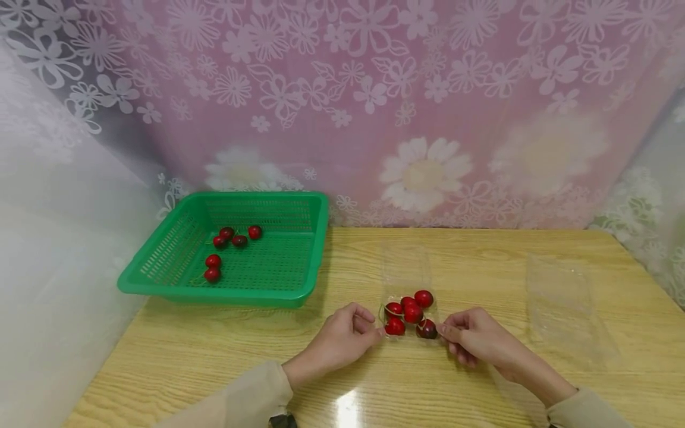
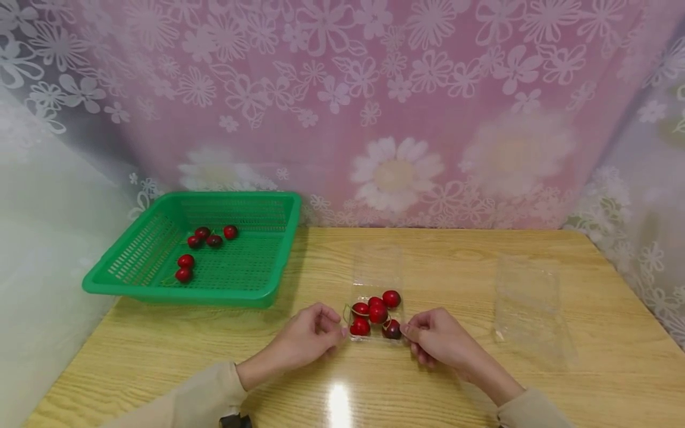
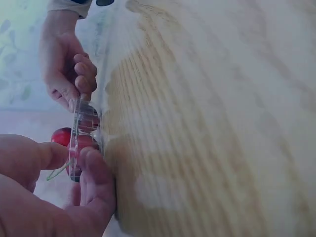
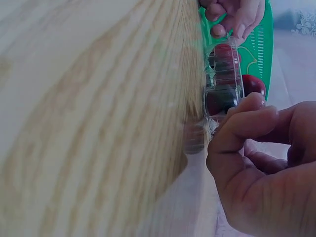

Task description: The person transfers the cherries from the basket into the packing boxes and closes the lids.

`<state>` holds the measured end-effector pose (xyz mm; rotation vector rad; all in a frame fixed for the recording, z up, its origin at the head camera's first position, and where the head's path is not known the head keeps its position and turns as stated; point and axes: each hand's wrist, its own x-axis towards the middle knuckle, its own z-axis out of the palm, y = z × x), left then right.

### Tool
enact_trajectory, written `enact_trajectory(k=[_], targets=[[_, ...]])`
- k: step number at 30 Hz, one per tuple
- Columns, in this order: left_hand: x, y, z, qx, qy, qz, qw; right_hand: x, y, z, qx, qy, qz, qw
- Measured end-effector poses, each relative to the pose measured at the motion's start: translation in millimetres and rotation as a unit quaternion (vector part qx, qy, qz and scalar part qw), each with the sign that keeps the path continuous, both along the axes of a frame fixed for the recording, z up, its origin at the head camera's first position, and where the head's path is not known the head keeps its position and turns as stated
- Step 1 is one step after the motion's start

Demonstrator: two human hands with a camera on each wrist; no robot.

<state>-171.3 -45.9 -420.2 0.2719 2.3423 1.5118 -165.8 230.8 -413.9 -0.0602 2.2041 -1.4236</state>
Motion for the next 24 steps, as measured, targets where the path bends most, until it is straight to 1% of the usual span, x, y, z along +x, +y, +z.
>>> enact_trajectory(k=[2,5,6,8,11,14,16,18,21,24], targets=[[-0.1,0.0,-0.4,0.034,-0.040,-0.003,0.9986,0.6,0.4,-0.5,0.001,-0.003,0.000,1.0000],[-1.2,1.0,-1.0,0.086,-0.093,-0.005,0.9919,0.9,1.3,-0.5,0.005,-0.010,0.001,0.9999],[-1.4,1.7,-0.8,0.098,-0.108,-0.007,0.9893,0.8,2.0,-0.6,0.006,-0.014,0.002,0.9999],[-1.7,3.1,-1.4,0.108,-0.123,-0.007,0.9865,0.3,3.1,-0.7,0.004,-0.020,0.006,0.9998],[-1.9,6.0,-2.2,0.116,-0.140,-0.004,0.9834,-1.0,5.0,-1.6,-0.002,-0.028,0.012,0.9995],[-1.9,8.5,-2.6,0.117,-0.146,0.003,0.9823,-2.6,6.9,-1.2,-0.004,-0.033,0.014,0.9994],[-1.9,10.1,-2.7,0.121,-0.151,0.010,0.9811,-4.2,8.4,0.5,-0.002,-0.031,0.007,0.9995],[-2.1,11.2,-2.8,0.125,-0.154,0.016,0.9801,-7.2,9.2,3.7,0.006,-0.023,-0.015,0.9996],[-2.7,12.0,-3.3,0.132,-0.157,0.021,0.9785,-14.9,9.3,9.7,0.007,0.015,-0.062,0.9979],[-3.5,12.0,-4.0,0.139,-0.157,0.022,0.9774,-27.1,8.7,16.2,-0.002,0.052,-0.102,0.9934]])
